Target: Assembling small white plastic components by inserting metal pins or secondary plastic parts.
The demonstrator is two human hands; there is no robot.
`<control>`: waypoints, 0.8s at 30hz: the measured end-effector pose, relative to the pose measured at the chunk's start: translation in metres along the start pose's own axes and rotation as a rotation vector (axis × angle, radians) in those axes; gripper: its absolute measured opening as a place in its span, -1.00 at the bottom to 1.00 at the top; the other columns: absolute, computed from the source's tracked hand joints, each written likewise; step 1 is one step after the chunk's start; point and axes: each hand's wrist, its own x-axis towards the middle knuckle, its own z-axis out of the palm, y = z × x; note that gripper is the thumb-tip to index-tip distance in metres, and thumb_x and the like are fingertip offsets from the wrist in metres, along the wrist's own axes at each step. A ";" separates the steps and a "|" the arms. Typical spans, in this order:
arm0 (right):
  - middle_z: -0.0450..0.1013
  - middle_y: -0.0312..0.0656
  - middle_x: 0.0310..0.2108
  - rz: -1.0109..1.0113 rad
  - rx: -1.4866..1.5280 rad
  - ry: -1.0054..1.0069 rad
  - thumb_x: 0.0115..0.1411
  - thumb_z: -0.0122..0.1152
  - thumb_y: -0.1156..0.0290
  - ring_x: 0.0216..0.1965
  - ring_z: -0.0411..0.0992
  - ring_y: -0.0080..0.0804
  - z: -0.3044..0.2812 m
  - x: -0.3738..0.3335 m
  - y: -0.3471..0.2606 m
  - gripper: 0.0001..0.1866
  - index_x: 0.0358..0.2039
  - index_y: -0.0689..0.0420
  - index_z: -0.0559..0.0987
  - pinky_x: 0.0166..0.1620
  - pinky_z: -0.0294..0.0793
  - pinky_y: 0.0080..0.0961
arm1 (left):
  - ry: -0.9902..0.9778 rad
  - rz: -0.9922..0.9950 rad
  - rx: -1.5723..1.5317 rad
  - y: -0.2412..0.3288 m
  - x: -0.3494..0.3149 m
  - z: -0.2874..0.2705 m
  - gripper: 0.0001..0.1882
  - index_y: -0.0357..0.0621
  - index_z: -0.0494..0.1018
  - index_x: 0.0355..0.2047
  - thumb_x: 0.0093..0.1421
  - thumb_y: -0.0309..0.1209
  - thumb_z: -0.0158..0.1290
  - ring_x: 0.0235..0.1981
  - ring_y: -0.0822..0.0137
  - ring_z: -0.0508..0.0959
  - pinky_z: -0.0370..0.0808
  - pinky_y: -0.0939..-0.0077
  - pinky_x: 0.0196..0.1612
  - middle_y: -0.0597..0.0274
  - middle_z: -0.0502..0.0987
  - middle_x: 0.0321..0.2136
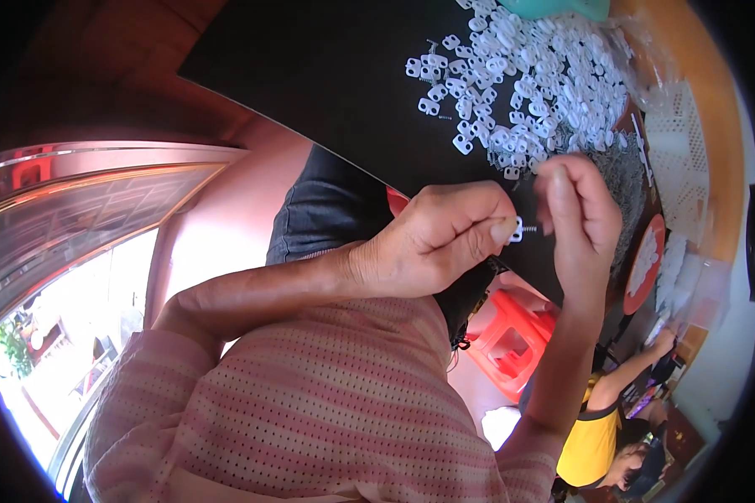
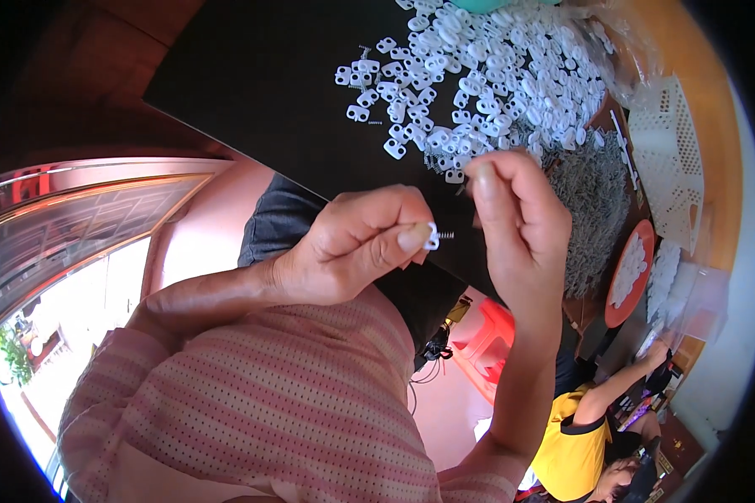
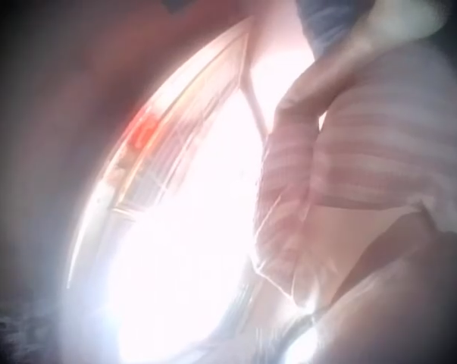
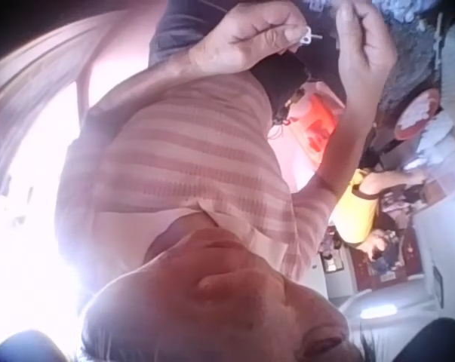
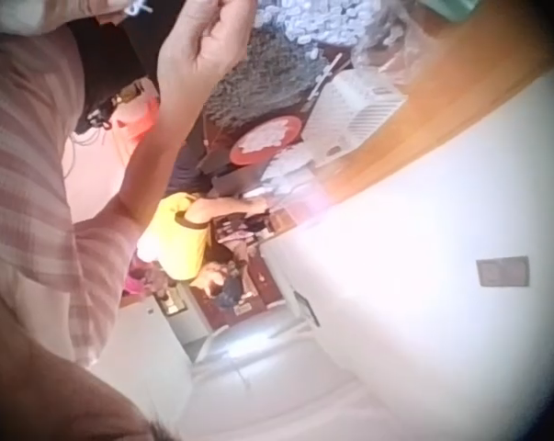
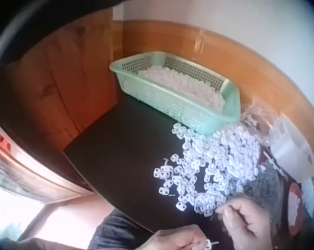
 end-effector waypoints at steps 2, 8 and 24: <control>0.40 -0.26 -0.40 -0.200 -0.208 -0.013 0.28 0.09 0.50 -0.47 0.37 -0.46 0.004 0.018 0.007 -0.92 -0.24 0.17 0.52 -0.39 0.36 -0.57 | -0.030 0.135 0.129 0.003 -0.001 -0.001 -0.80 -0.31 0.38 -0.31 0.40 -0.40 -0.09 -0.45 0.43 0.41 0.38 0.57 -0.36 0.23 0.41 -0.45; 0.38 -0.19 -0.23 -0.467 -0.763 -0.088 0.11 0.20 0.55 -0.21 0.44 -0.15 0.012 0.053 0.013 -0.76 -0.18 0.06 0.52 -0.22 0.46 -0.25 | -0.016 0.200 0.189 0.005 -0.003 -0.009 -0.84 -0.34 0.37 -0.33 0.37 -0.46 -0.06 -0.47 0.29 0.42 0.38 0.48 -0.39 0.15 0.40 -0.44; 0.39 -0.13 -0.26 -0.447 -0.701 -0.091 0.12 0.14 0.59 -0.27 0.45 -0.11 -0.007 0.083 0.018 -0.73 -0.13 0.15 0.51 -0.23 0.46 -0.26 | -0.030 0.190 0.131 0.001 0.001 -0.013 -0.89 -0.37 0.39 -0.35 0.32 -0.55 -0.04 -0.46 0.18 0.44 0.39 0.39 -0.40 0.09 0.40 -0.44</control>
